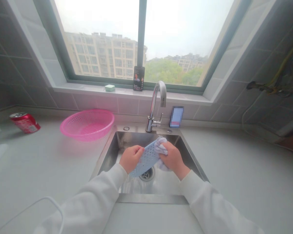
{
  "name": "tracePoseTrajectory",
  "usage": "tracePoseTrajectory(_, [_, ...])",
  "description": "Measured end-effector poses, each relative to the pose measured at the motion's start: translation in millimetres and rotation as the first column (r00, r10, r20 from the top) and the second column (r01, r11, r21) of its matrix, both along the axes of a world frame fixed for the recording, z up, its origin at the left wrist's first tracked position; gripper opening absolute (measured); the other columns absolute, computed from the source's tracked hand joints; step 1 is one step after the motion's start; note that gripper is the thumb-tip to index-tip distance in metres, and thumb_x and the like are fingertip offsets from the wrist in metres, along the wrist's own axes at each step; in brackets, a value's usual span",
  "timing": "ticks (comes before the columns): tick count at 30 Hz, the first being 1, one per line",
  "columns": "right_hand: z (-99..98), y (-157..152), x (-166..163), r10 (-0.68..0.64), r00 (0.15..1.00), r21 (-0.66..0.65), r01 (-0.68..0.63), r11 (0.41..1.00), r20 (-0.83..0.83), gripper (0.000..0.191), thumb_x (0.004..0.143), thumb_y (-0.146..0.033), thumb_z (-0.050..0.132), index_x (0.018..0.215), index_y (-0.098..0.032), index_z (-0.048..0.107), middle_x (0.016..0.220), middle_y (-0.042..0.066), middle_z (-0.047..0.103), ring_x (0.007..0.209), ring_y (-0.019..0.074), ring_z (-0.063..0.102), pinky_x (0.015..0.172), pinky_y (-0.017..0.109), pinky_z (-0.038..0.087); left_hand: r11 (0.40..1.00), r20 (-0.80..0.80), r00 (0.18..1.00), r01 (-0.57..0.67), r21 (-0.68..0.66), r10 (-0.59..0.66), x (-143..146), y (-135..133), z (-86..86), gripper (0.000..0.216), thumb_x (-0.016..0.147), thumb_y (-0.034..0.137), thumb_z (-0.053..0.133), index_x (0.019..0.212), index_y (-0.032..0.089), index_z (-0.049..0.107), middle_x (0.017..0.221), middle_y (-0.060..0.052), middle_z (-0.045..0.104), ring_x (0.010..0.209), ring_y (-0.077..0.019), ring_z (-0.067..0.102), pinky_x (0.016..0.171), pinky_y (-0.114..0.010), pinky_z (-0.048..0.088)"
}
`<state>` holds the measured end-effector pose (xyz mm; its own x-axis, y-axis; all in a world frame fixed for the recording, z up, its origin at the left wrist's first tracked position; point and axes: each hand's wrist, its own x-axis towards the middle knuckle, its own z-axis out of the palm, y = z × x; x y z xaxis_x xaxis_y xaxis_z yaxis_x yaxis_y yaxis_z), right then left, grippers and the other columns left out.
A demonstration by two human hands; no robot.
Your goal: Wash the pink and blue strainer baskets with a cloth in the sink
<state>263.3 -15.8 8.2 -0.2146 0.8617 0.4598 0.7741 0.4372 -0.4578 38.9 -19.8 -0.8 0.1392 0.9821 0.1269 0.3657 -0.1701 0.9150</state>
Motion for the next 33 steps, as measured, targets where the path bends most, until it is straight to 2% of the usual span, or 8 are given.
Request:
tracePoseTrajectory(3, [1.6, -13, -12, 0.182, 0.980, 0.017, -0.184, 0.983, 0.075, 0.013, 0.073, -0.017, 0.065, 0.082, -0.025, 0.069, 0.088, 0.003, 0.067, 0.077, 0.0197, 0.061, 0.069, 0.027, 0.045, 0.999, -0.047, 0.999, 0.009, 0.047, -0.006, 1, -1, 2.0, 0.038, 0.090, 0.050, 0.051, 0.078, 0.019, 0.070, 0.063, -0.001, 0.066, 0.060, -0.0197, 0.062, 0.057, -0.028, 0.042])
tracePoseTrajectory(5, [0.6, -13, -14, 0.236, 0.968, -0.002, -0.237, 0.972, 0.090, 0.013, 0.072, -0.017, 0.066, 0.081, -0.025, 0.068, 0.088, 0.002, 0.067, 0.078, 0.0193, 0.062, 0.069, 0.026, 0.046, 0.998, -0.078, 0.997, 0.030, 0.062, -0.025, 0, -1, 2.7, 0.038, 0.091, 0.049, 0.050, 0.078, 0.019, 0.070, 0.064, -0.002, 0.066, 0.061, -0.0198, 0.062, 0.058, -0.028, 0.041])
tracePoseTrajectory(10, [-2.2, 9, 8, -0.042, 0.999, -0.023, 0.043, 0.999, 0.021, 0.011, 0.078, -0.016, 0.057, 0.079, -0.024, 0.065, 0.082, 0.003, 0.064, 0.077, 0.0204, 0.061, 0.069, 0.029, 0.045, 0.997, -0.092, 0.995, 0.044, 0.061, -0.038, -1, -3, 3.2, 0.036, 0.093, 0.046, 0.048, 0.081, 0.020, 0.070, 0.066, -0.002, 0.067, 0.063, -0.0211, 0.064, 0.058, -0.028, 0.041])
tracePoseTrajectory(12, [-0.2, 7, 10, -0.049, 0.999, -0.007, 0.049, 0.999, 0.023, 0.011, 0.079, -0.018, 0.057, 0.081, -0.023, 0.066, 0.085, 0.004, 0.064, 0.077, 0.0208, 0.060, 0.069, 0.029, 0.045, 0.996, -0.085, 0.996, 0.042, 0.075, -0.036, -1, -4, 4.7, 0.036, 0.093, 0.046, 0.048, 0.080, 0.020, 0.070, 0.069, -0.003, 0.069, 0.066, -0.0217, 0.065, 0.059, -0.028, 0.041])
tracePoseTrajectory(16, [3.1, -13, -8, 0.229, 0.970, -0.023, -0.228, 0.973, 0.082, 0.010, 0.074, -0.019, 0.063, 0.081, -0.025, 0.067, 0.088, 0.004, 0.066, 0.078, 0.0199, 0.061, 0.070, 0.028, 0.046, 0.994, -0.143, 0.988, 0.064, 0.089, -0.051, 0, -4, 7.5, 0.036, 0.093, 0.044, 0.047, 0.076, 0.021, 0.068, 0.065, -0.003, 0.066, 0.064, -0.0216, 0.062, 0.061, -0.029, 0.039])
tracePoseTrajectory(18, [2.0, -16, -13, 0.300, 0.953, -0.040, -0.298, 0.954, 0.048, 0.011, 0.073, -0.018, 0.062, 0.080, -0.025, 0.067, 0.087, 0.003, 0.067, 0.079, 0.0200, 0.062, 0.072, 0.028, 0.047, 0.994, -0.155, 0.986, 0.068, 0.081, -0.055, 0, -2, 6.8, 0.034, 0.092, 0.043, 0.047, 0.074, 0.021, 0.066, 0.064, -0.002, 0.064, 0.063, -0.0210, 0.061, 0.061, -0.029, 0.038])
tracePoseTrajectory(25, [-7.8, 21, 21, -0.028, 0.979, -0.032, 0.022, 0.999, -0.201, 0.021, 0.073, -0.021, 0.053, 0.085, -0.024, 0.070, 0.089, 0.005, 0.072, 0.087, 0.0243, 0.067, 0.084, 0.036, 0.052, 1.000, 0.003, 1.000, 0.021, -0.021, -0.021, -5, 5, 2.5, 0.032, 0.087, 0.046, 0.050, 0.070, 0.021, 0.061, 0.061, 0.000, 0.059, 0.062, -0.0198, 0.056, 0.062, -0.030, 0.037])
tracePoseTrajectory(33, [-11.1, 27, 31, -0.161, 0.954, -0.118, 0.134, 0.984, -0.255, 0.030, 0.071, -0.031, 0.052, 0.090, -0.023, 0.073, 0.094, 0.007, 0.076, 0.092, 0.0279, 0.069, 0.089, 0.039, 0.052, 0.996, 0.143, 0.990, -0.003, -0.084, 0.015, -12, 9, 3.5, 0.038, 0.078, 0.057, 0.053, 0.063, 0.022, 0.050, 0.059, 0.004, 0.048, 0.058, -0.0160, 0.048, 0.058, -0.028, 0.039])
